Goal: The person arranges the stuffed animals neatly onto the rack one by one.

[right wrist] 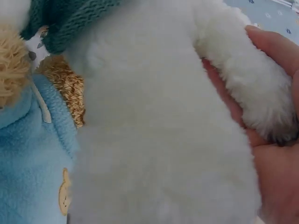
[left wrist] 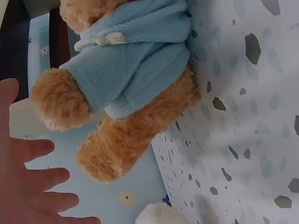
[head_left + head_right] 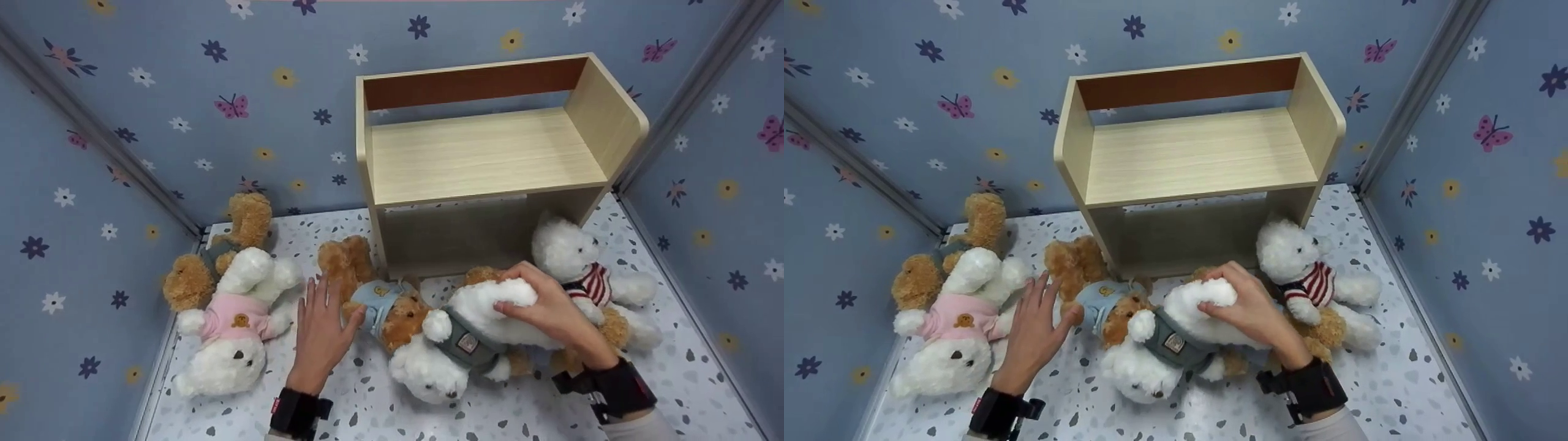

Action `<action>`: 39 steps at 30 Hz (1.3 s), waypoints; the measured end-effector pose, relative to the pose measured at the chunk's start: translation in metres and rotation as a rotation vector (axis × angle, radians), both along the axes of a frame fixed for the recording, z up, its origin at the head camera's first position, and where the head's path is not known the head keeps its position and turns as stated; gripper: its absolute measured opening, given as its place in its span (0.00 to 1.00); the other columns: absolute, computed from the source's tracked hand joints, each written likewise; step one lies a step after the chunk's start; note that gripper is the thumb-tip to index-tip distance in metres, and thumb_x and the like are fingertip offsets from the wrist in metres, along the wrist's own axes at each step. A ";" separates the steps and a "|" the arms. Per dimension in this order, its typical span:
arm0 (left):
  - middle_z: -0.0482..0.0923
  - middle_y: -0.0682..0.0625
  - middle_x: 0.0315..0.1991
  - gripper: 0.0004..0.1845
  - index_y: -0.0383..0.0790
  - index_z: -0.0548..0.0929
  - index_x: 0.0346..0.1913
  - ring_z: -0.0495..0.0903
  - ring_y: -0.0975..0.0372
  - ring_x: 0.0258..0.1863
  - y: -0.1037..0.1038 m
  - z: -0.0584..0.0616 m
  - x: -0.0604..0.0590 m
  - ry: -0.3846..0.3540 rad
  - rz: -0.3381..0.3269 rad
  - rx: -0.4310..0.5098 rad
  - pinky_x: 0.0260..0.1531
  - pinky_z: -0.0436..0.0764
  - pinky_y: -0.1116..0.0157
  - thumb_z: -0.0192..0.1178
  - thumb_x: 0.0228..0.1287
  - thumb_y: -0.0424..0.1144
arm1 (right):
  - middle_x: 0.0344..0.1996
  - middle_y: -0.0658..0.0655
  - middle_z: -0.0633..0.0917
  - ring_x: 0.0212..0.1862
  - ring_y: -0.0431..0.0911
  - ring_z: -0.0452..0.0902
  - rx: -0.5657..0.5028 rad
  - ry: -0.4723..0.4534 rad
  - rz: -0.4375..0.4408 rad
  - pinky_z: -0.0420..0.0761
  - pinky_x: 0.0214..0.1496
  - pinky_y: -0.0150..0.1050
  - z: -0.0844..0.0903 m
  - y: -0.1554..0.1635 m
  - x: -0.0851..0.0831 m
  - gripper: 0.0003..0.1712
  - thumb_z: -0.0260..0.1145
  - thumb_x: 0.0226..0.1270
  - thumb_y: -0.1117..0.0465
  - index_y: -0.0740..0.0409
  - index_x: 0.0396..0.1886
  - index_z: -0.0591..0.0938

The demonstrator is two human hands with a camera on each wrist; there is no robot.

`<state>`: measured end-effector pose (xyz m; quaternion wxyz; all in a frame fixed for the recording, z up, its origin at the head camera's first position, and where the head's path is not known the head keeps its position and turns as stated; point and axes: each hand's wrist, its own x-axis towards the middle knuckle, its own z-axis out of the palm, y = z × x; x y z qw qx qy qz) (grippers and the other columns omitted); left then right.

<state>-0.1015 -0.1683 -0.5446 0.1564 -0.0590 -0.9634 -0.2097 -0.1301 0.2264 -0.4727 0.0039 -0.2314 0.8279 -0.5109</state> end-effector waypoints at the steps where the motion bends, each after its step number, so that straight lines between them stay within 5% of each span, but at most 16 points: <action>1: 0.57 0.37 0.72 0.39 0.34 0.69 0.68 0.51 0.42 0.72 0.002 0.001 0.000 0.015 -0.012 0.018 0.63 0.56 0.38 0.53 0.67 0.62 | 0.44 0.53 0.80 0.44 0.45 0.77 -0.029 -0.035 -0.017 0.79 0.40 0.35 0.001 0.002 0.000 0.19 0.77 0.55 0.61 0.53 0.44 0.79; 7: 0.63 0.37 0.69 0.32 0.36 0.72 0.66 0.58 0.41 0.69 0.014 0.006 -0.002 0.135 -0.104 0.150 0.64 0.58 0.42 0.58 0.67 0.55 | 0.42 0.60 0.79 0.37 0.50 0.80 -0.198 -0.242 -0.199 0.83 0.33 0.41 0.003 0.008 0.002 0.22 0.76 0.56 0.60 0.56 0.48 0.77; 13: 0.64 0.38 0.68 0.28 0.37 0.75 0.63 0.61 0.42 0.67 0.025 0.010 -0.007 0.193 -0.176 0.197 0.64 0.60 0.43 0.60 0.67 0.51 | 0.43 0.60 0.78 0.41 0.48 0.77 -0.292 -0.277 -0.380 0.81 0.38 0.38 0.002 0.007 0.000 0.25 0.75 0.58 0.54 0.57 0.51 0.76; 16: 0.63 0.40 0.70 0.27 0.39 0.73 0.65 0.59 0.43 0.69 0.033 0.015 -0.008 0.136 -0.233 0.293 0.62 0.62 0.41 0.58 0.69 0.51 | 0.41 0.59 0.79 0.39 0.46 0.78 -0.380 -0.276 -0.410 0.81 0.37 0.36 0.000 0.003 -0.001 0.23 0.74 0.60 0.56 0.60 0.50 0.76; 21: 0.61 0.43 0.71 0.37 0.41 0.64 0.72 0.60 0.49 0.70 0.048 0.021 -0.007 -0.025 -0.361 0.568 0.63 0.63 0.45 0.50 0.69 0.63 | 0.43 0.58 0.78 0.42 0.47 0.79 -0.720 -0.400 -0.361 0.82 0.43 0.42 -0.003 -0.004 0.000 0.20 0.70 0.63 0.65 0.63 0.51 0.73; 25: 0.59 0.41 0.72 0.48 0.43 0.55 0.75 0.61 0.53 0.69 0.057 0.020 -0.007 -0.149 -0.461 0.807 0.65 0.63 0.51 0.56 0.61 0.67 | 0.46 0.58 0.79 0.46 0.49 0.79 -0.921 -0.473 -0.358 0.81 0.47 0.48 -0.007 -0.009 0.001 0.16 0.67 0.66 0.67 0.60 0.51 0.74; 28: 0.55 0.43 0.73 0.52 0.46 0.48 0.77 0.61 0.54 0.69 0.064 0.023 -0.007 -0.284 -0.499 0.931 0.65 0.63 0.53 0.65 0.59 0.60 | 0.45 0.57 0.81 0.46 0.49 0.80 -0.991 -0.491 -0.358 0.82 0.46 0.48 -0.009 -0.010 -0.001 0.14 0.65 0.67 0.67 0.58 0.50 0.75; 31: 0.54 0.48 0.74 0.51 0.51 0.46 0.77 0.60 0.58 0.69 0.072 0.026 -0.006 -0.366 -0.471 0.968 0.65 0.63 0.55 0.69 0.59 0.51 | 0.45 0.57 0.82 0.46 0.49 0.81 -1.031 -0.496 -0.353 0.82 0.46 0.48 -0.010 -0.011 -0.002 0.12 0.63 0.69 0.66 0.58 0.51 0.76; 34: 0.57 0.50 0.73 0.51 0.51 0.49 0.77 0.61 0.58 0.69 0.083 0.030 -0.009 -0.372 -0.458 1.070 0.65 0.63 0.55 0.71 0.57 0.40 | 0.45 0.57 0.83 0.46 0.49 0.81 -1.064 -0.500 -0.360 0.82 0.47 0.48 -0.010 -0.013 -0.002 0.13 0.62 0.70 0.66 0.59 0.52 0.76; 39: 0.66 0.47 0.65 0.43 0.46 0.59 0.72 0.68 0.53 0.62 0.094 0.033 -0.016 -0.273 -0.457 1.322 0.60 0.69 0.56 0.69 0.57 0.31 | 0.50 0.59 0.81 0.51 0.51 0.79 -1.119 -0.539 -0.339 0.78 0.54 0.52 -0.015 -0.019 0.001 0.14 0.62 0.70 0.66 0.59 0.54 0.75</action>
